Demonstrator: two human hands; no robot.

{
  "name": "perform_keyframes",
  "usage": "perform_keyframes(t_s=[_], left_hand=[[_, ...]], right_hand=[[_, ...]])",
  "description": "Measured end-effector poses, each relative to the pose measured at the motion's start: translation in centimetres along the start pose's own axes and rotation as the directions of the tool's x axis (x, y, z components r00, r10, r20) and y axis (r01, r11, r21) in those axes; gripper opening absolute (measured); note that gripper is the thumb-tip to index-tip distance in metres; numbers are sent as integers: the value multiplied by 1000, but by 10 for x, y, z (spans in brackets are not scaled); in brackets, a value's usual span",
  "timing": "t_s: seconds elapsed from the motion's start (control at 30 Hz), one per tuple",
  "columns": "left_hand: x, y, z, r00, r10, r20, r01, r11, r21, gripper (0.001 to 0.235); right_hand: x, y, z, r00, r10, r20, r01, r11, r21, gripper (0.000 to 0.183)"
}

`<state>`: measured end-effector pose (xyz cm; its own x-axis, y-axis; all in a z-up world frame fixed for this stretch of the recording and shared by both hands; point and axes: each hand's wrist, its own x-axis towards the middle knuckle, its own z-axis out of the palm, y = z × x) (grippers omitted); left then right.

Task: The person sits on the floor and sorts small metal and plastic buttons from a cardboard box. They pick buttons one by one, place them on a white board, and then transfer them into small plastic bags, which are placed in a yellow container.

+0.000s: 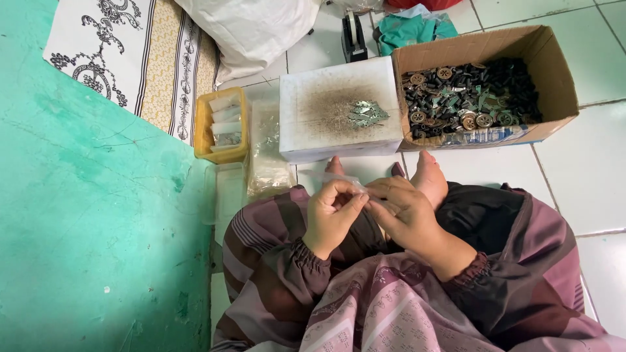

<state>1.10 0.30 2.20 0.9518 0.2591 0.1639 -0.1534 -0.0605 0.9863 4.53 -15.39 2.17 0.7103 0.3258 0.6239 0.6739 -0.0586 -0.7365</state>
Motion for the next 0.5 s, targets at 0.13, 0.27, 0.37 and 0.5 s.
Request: perform_keyframes(t_s=[0.13, 0.27, 0.37, 0.5], left_hand=[[46, 2, -2, 997, 56, 46, -54, 998, -38, 13], [87, -41, 4, 998, -13, 65, 14, 1000, -14, 16], [99, -99, 0, 994, -104, 33, 101, 991, 90, 11], [105, -151, -1, 975, -220, -19, 215, 929, 301, 15]], right_hand=[[17, 34, 5, 990, 140, -10, -139, 985, 104, 13], [31, 64, 19, 831, 554, -49, -545, 829, 128, 20], [27, 100, 33, 629, 767, -127, -775, 631, -35, 20], [11, 156, 29, 664, 734, -141, -747, 652, -129, 19]])
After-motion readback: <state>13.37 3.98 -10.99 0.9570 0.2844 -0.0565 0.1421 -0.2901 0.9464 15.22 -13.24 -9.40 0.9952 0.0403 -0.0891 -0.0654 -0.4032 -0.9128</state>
